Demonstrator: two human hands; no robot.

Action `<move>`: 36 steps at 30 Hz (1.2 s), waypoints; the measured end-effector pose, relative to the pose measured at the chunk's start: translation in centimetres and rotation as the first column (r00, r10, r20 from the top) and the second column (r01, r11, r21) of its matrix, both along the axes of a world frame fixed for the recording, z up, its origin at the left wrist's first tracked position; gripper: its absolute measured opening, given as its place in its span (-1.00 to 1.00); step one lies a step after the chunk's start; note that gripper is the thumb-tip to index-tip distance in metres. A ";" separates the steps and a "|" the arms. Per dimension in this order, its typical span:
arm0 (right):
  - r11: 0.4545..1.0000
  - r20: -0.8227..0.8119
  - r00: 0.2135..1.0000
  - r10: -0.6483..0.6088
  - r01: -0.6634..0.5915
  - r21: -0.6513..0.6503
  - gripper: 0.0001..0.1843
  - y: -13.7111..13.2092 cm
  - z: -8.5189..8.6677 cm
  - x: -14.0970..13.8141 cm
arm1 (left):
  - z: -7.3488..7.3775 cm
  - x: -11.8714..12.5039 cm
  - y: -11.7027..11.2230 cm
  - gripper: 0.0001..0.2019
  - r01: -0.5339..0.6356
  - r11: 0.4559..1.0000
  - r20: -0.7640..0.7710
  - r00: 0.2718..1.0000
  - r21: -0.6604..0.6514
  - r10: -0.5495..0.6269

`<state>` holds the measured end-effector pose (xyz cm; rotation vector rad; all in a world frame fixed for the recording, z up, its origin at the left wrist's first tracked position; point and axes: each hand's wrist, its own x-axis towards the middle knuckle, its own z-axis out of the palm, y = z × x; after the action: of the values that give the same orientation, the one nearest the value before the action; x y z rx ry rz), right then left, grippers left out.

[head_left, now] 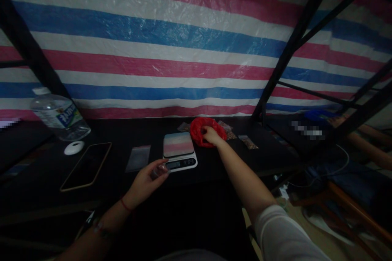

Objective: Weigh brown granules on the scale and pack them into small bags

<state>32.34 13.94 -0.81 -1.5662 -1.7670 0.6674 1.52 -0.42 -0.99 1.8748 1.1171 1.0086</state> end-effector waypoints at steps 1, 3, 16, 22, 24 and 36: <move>1.000 -0.021 1.000 -0.001 0.001 -0.006 -0.59 0.1 -0.2 0.2 | 0.0 0.0 0.0 -0.58 0.003 1.000 0.002 1.000 -0.004 -0.003; 1.000 -0.058 0.998 -0.015 0.014 -0.017 -0.57 0.2 -0.5 0.6 | -0.2 0.0 0.1 -0.58 0.001 1.000 0.007 1.000 -0.012 -0.001; 0.981 -0.065 0.979 -0.191 0.193 0.029 -0.56 -1.3 -0.7 6.3 | -0.2 -0.2 0.1 -0.57 -0.008 1.000 0.051 0.999 -0.022 0.009; 0.982 0.103 0.976 -0.190 0.189 0.027 -0.67 -3.7 0.5 8.7 | -0.3 0.1 0.1 -0.57 0.011 0.999 0.090 0.996 -0.043 -0.007; 0.984 0.151 0.972 -0.178 0.176 0.028 -0.69 -4.2 0.6 8.7 | 0.0 0.6 0.2 -0.58 0.003 0.999 0.107 0.994 -0.045 0.002; 0.979 0.562 0.813 -0.155 0.204 -0.025 -0.74 -3.4 2.3 6.0 | 0.8 1.8 0.5 -0.55 0.026 0.995 0.106 0.994 -0.099 -0.016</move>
<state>38.29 10.58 1.47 -2.1143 -1.9710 0.1908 3.35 0.07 -0.17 1.7310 1.0648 1.0089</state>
